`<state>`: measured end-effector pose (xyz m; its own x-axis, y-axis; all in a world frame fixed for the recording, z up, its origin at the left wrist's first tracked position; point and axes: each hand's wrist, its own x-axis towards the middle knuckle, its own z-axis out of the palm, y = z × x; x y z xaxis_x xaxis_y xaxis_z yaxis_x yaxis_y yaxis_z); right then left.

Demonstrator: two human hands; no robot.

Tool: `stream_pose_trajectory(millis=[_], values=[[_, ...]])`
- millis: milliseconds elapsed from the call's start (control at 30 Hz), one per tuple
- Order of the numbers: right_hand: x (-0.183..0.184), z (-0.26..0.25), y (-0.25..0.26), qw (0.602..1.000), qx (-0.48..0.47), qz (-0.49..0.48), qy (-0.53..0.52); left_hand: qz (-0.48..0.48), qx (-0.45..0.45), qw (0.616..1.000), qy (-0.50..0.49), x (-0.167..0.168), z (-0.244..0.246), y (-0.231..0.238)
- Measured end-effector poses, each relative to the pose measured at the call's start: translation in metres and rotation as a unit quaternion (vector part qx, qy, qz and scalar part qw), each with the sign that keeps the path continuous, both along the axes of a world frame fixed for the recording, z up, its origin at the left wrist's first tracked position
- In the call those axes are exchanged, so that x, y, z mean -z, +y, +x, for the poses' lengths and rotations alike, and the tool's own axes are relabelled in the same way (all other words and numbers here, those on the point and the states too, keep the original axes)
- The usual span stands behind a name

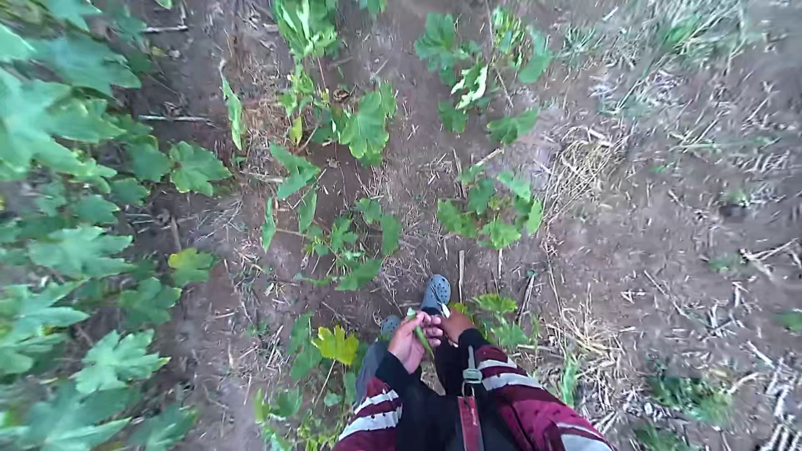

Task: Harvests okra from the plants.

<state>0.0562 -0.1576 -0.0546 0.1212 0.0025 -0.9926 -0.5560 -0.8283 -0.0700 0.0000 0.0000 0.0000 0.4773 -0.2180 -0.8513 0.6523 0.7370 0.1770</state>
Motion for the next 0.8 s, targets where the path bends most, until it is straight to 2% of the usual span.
stream_pose_trajectory(millis=[67,200,367,467,600,700,800], values=[[0.000,0.031,-0.002,1.000,0.026,-0.008,0.002,0.012,-0.013,1.000,0.016,-0.004,0.041,0.001],[-0.009,0.104,0.025,0.999,0.050,-0.002,0.001,0.055,-0.055,0.996,0.045,-0.010,0.129,0.022],[0.009,0.209,0.076,0.997,0.079,-0.002,-0.025,0.126,-0.145,0.979,0.064,0.021,0.244,0.097],[0.022,0.288,0.112,0.991,0.098,-0.012,-0.085,0.213,-0.216,0.950,0.073,0.058,0.334,0.174],[0.046,0.400,0.181,0.988,0.108,-0.004,-0.115,0.295,-0.236,0.918,0.120,0.130,0.445,0.275],[0.061,0.481,0.241,0.989,0.078,0.028,-0.121,0.331,-0.213,0.904,0.164,0.175,0.508,0.320],[0.059,0.549,0.292,0.990,0.002,0.055,-0.127,0.338,-0.205,0.901,0.181,0.206,0.544,0.344]])
